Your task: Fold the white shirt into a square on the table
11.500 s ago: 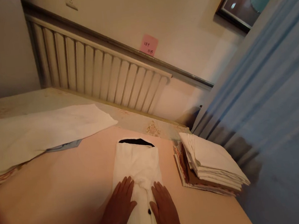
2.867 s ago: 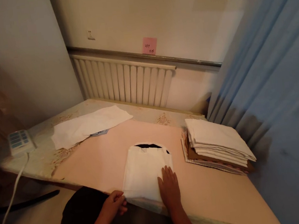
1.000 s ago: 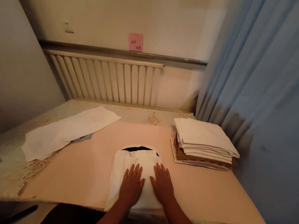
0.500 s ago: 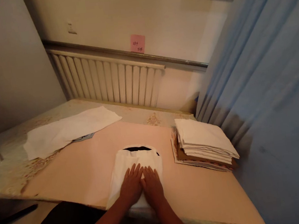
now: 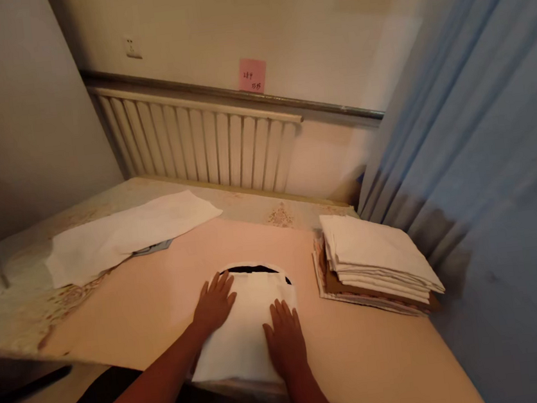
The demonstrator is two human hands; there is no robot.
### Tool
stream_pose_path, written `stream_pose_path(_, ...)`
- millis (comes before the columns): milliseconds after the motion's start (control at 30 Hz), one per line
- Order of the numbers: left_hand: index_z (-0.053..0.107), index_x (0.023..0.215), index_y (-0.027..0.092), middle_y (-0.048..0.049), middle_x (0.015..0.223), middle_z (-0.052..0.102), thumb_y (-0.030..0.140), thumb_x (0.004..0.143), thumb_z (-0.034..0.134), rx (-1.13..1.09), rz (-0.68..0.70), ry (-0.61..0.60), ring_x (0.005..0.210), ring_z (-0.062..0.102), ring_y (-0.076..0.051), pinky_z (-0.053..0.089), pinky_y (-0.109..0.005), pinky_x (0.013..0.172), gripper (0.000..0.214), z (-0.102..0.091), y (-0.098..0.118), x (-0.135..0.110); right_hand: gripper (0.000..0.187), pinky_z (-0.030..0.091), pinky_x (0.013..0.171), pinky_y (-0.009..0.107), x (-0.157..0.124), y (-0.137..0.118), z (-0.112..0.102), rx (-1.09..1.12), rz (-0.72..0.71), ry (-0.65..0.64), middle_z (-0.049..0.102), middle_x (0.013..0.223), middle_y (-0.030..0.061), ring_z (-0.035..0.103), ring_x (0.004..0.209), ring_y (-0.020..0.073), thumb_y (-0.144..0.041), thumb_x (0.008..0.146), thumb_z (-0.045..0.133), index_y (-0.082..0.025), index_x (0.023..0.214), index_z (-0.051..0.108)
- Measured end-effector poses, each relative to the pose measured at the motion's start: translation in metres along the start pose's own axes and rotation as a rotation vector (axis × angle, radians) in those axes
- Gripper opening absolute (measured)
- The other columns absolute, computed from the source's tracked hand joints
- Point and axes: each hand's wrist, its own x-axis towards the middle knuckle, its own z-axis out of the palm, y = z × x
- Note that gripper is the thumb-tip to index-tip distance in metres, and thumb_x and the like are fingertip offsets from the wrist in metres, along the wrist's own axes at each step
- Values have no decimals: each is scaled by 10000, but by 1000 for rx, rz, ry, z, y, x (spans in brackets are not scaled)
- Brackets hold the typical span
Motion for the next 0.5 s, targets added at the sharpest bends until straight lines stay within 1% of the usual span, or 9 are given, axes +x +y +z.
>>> stream_pose_path(100, 444, 1416, 167, -136, 1537, 346, 339, 938, 369, -16, -80, 32, 1425, 285, -301, 261, -517, 1124, 513, -2, -5, 2, 489, 273, 1137, 489, -1, 1, 1, 76, 68, 73, 485, 1428, 150, 372, 1376, 277, -381, 967, 376, -97, 1338, 517)
stream_pose_path(167, 431, 1407, 105, -180, 1521, 357, 333, 936, 363, -61, -158, 72, 1412, 308, -296, 290, -481, 1114, 528, -6, -8, -4, 526, 328, 1105, 476, -4, 3, 1, 160, 194, 163, 495, 1410, 182, 419, 1342, 283, -414, 958, 362, -76, 1332, 513)
stream_pose_path(233, 448, 1363, 55, -215, 1460, 423, 322, 934, 344, -135, -262, 103, 1368, 372, -284, 331, -443, 1088, 516, -12, -11, -17, 557, 377, 1065, 457, -9, 5, -3, 260, 354, 241, 517, 1382, 201, 475, 1291, 289, -436, 947, 346, -62, 1328, 506)
stream_pose_path(267, 473, 1324, 52, -216, 1409, 473, 311, 929, 335, -176, -308, 101, 1330, 413, -277, 353, -430, 1065, 492, -17, -12, -25, 561, 397, 1043, 444, -12, 6, -5, 313, 430, 266, 542, 1352, 204, 508, 1256, 290, -440, 939, 343, -63, 1316, 514)
stream_pose_path(300, 510, 1267, 67, -203, 1337, 532, 296, 921, 329, -212, -341, 88, 1275, 461, -270, 379, -419, 1034, 453, -22, -13, -33, 554, 416, 1017, 430, -14, 7, -9, 365, 499, 281, 574, 1313, 203, 542, 1213, 291, -440, 928, 346, -68, 1294, 532)
stream_pose_path(367, 592, 1075, 123, -151, 1112, 639, 269, 893, 336, -257, -364, 41, 1090, 565, -254, 436, -390, 922, 346, -34, -13, -50, 517, 457, 939, 399, -18, 10, -18, 460, 627, 280, 644, 1203, 193, 610, 1096, 288, -431, 899, 371, -94, 1233, 579)
stream_pose_path(433, 592, 861, 172, -96, 879, 652, 269, 866, 358, -276, -384, -50, 870, 602, -231, 450, -348, 782, 253, -47, -11, -63, 457, 480, 845, 378, -19, 13, -30, 528, 722, 230, 696, 1077, 165, 648, 963, 279, -409, 865, 402, -132, 1153, 623)
stream_pose_path(500, 547, 765, 196, -62, 773, 625, 294, 844, 403, -339, -474, -172, 763, 590, -213, 420, -316, 709, 191, -57, -9, -71, 383, 482, 759, 362, -20, 16, -41, 582, 745, 143, 719, 947, 130, 652, 851, 268, -391, 826, 428, -160, 1015, 668)
